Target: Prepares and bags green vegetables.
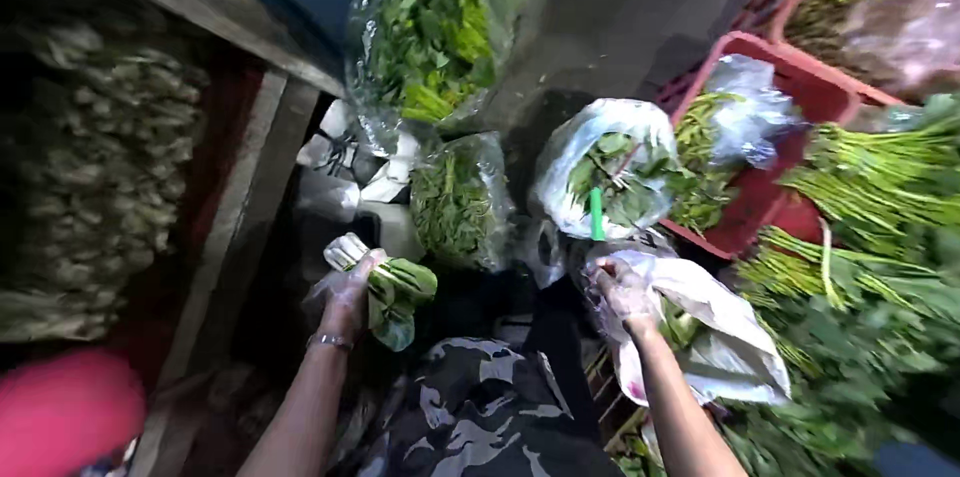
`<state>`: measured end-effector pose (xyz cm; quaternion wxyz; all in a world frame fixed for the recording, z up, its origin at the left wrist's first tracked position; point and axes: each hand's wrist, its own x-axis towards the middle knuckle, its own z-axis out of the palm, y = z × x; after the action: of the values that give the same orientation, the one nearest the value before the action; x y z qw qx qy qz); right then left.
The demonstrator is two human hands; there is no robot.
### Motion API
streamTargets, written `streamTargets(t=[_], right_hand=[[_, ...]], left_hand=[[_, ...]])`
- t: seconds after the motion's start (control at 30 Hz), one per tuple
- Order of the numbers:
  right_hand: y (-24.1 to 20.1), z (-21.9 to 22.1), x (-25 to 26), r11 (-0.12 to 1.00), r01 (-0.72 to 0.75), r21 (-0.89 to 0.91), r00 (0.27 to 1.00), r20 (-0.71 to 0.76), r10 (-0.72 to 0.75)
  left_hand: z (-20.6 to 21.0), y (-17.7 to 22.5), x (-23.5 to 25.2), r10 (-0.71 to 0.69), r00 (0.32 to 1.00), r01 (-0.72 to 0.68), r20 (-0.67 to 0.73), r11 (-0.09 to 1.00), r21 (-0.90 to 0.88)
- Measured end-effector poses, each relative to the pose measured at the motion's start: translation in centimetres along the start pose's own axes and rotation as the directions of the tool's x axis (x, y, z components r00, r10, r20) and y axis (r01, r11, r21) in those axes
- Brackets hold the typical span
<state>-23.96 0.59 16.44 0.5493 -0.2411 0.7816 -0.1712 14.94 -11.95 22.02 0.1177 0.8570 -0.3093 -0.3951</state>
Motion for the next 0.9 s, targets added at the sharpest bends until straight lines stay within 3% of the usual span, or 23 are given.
streamTargets(t=[0.13,0.23,0.37,0.43,0.5,0.57,0.63,0.7,0.83,0.9], right_hand=[[-3.7,5.9,3.2,0.979,0.116,-0.17,0.958,0.279,-0.065],[-4.7,10.2,2.0,0.973,0.21,-0.093,0.874,0.464,-0.144],[-3.7,11.4,-0.2,0.956,0.272,0.113,0.846,0.446,-0.293],[-2.5,10.0,-0.1,0.953,0.243,0.181,0.894,0.339,-0.292],[-0.3,7.8,-0.4,0.914,0.245,0.324,0.957,0.073,-0.282],[2.5,4.7,-1.9,0.876,0.284,0.391,0.948,-0.254,-0.194],[6.4,2.2,-4.0,0.826,0.348,0.443,0.824,-0.564,-0.045],[11.0,1.0,-6.5,0.768,0.36,0.529,0.665,-0.723,0.186],[21.7,2.7,-10.0,0.652,0.289,0.701,0.361,-0.71,0.604],[27.6,4.6,-11.4,0.581,0.19,0.791,0.271,-0.611,0.744]], left_hand=[[1.9,-4.3,-0.7,-0.062,0.998,0.061,0.025,0.998,0.016],[4.6,-4.4,-2.7,-0.059,0.993,0.054,0.103,0.997,0.052],[9.5,-1.7,-6.1,0.109,0.934,-0.143,0.34,0.987,0.076],[11.7,0.3,-7.4,0.159,0.888,-0.252,0.431,0.953,0.168],[13.5,1.7,-7.6,0.191,0.842,-0.371,0.504,0.884,0.285],[15.1,3.2,-8.0,0.222,0.8,-0.467,0.557,0.813,0.347],[16.6,4.3,-8.8,0.269,0.768,-0.524,0.582,0.786,0.328],[18.0,4.7,-8.7,0.289,0.759,-0.556,0.584,0.754,0.349],[20.4,5.5,-10.0,0.307,0.752,-0.621,0.584,0.627,0.47],[21.2,5.6,-10.8,0.322,0.739,-0.643,0.592,0.599,0.477]])
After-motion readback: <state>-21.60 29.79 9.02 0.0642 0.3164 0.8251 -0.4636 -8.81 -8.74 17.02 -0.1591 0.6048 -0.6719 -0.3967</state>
